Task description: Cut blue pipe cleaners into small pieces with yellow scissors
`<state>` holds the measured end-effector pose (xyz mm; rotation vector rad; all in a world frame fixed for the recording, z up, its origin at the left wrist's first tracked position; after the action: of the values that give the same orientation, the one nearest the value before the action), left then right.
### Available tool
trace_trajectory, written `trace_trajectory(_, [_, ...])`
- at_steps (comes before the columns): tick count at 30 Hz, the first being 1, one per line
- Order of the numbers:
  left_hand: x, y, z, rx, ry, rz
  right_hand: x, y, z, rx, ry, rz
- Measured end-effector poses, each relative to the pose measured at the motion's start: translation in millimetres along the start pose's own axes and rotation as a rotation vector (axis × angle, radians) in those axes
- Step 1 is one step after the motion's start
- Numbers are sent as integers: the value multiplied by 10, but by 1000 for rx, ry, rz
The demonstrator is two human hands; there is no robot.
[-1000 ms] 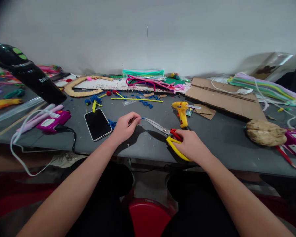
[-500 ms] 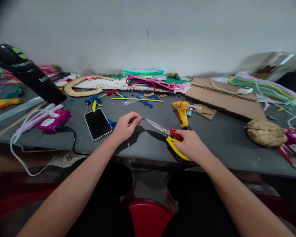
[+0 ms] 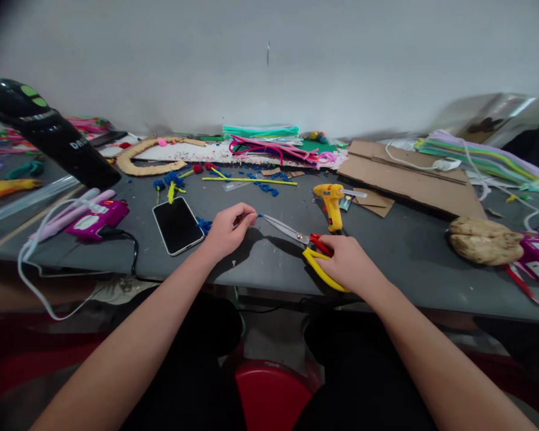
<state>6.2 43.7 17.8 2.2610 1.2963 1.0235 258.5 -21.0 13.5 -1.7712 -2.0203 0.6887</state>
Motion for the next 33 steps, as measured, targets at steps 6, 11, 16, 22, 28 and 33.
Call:
trace_trajectory(6, [-2, -2, 10, 1, 1, 2, 8, 8, -2, 0, 4, -12])
trace_trajectory(11, [-7, -2, 8, -14, 14, 3, 5, 28, -8, 31, 29, 7])
trace_trajectory(16, [-1, -5, 8, -31, 9, -3, -10, 13, -11, 55, 20, 23])
trace_trajectory(22, [2, -5, 2, -43, 13, -9, -9, -8, -15, 14, -21, 22])
trace_trajectory(28, [6, -5, -8, -40, 16, 8, 5, 3, -7, 4, -26, 5])
trace_trajectory(33, [8, 0, -11, -35, 17, 10, 1, -18, -19, 9, -15, -18])
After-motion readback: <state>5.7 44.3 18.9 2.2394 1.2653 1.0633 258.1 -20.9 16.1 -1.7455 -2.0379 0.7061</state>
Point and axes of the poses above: each hand's wrist, its own x-axis towards the middle knuckle, its own z-axis out of the palm, y = z × x, the point moved 4 cm from there along x, towards the middle knuckle, and after that the axes turned 13 degrees about x, right-handed, at the moved point
